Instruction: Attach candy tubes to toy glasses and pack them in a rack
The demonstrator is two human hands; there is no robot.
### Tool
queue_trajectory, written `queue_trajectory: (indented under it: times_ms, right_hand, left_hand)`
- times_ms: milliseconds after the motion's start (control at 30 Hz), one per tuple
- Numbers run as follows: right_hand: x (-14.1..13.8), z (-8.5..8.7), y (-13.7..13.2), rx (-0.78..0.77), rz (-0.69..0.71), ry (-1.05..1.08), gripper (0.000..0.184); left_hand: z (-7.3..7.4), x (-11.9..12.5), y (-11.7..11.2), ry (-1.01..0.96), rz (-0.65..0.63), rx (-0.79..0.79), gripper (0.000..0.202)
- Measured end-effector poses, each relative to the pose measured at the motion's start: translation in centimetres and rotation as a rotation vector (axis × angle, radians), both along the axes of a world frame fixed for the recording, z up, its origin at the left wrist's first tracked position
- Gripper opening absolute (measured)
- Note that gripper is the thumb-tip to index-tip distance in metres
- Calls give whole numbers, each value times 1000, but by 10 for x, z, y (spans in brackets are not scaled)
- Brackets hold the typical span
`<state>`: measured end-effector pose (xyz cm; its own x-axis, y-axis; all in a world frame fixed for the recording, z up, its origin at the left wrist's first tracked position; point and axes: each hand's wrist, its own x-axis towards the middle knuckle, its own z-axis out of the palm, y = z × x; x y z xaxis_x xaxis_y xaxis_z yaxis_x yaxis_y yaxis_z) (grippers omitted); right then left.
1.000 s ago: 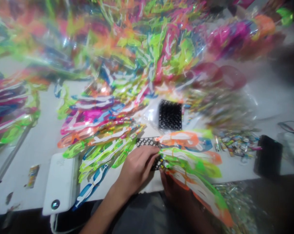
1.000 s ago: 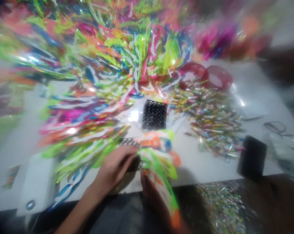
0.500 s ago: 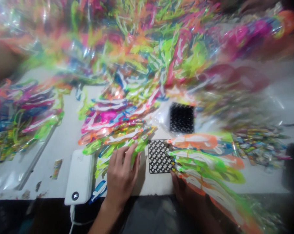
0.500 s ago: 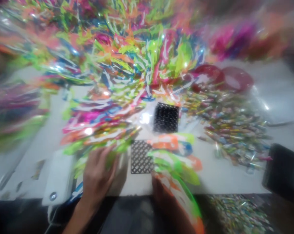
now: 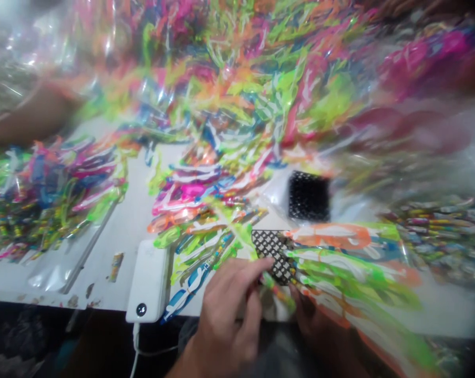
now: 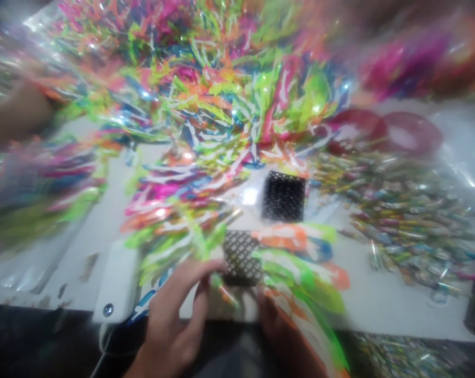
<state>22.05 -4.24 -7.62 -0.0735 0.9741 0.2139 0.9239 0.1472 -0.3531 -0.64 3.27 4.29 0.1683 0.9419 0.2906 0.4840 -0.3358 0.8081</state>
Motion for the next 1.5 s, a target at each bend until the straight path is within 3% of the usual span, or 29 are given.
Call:
queue_trajectory:
  times_ms: [100, 200, 267, 367, 500, 700, 900, 1067, 1233, 1400, 1500]
  right_hand:
    - [6, -5, -2, -14, 6, -43, 34]
    - [11, -9, -8, -39, 28, -76, 30]
    - [12, -9, -13, -53, 44, -91, 27]
    - [9, -6, -15, -64, 65, -99, 25]
    - [-1, -2, -11, -76, 96, -88, 29]
    - [-9, -1, -9, -97, 121, -105, 30]
    - [-2, -10, -16, -27, 171, -143, 36]
    - [10, -17, -18, 68, 284, -298, 43]
    - [12, -24, -23, 20, 179, -294, 34]
    - [13, -27, -24, -34, 151, -141, 39]
    - [16, -27, -22, -25, 159, -60, 37]
  left_hand:
    - [-10, 7, -14, -194, -84, -175, 33]
    - [-42, 21, -19, -373, 56, -301, 21]
    - [-60, 31, -20, -512, 183, -403, 26]
    - [-71, 38, -18, -566, 180, -465, 23]
    - [-70, 39, -16, -508, 83, -387, 20]
    - [-73, 43, -19, -508, -5, -423, 17]
    - [-72, 42, -17, -511, 6, -395, 15]
    - [-66, 37, -10, -326, -123, -219, 19]
    - [-65, 40, -2, -216, -250, -82, 28]
    - [-63, 34, -6, -128, -232, -74, 31]
    - [-55, 15, -6, 56, -86, -51, 33]
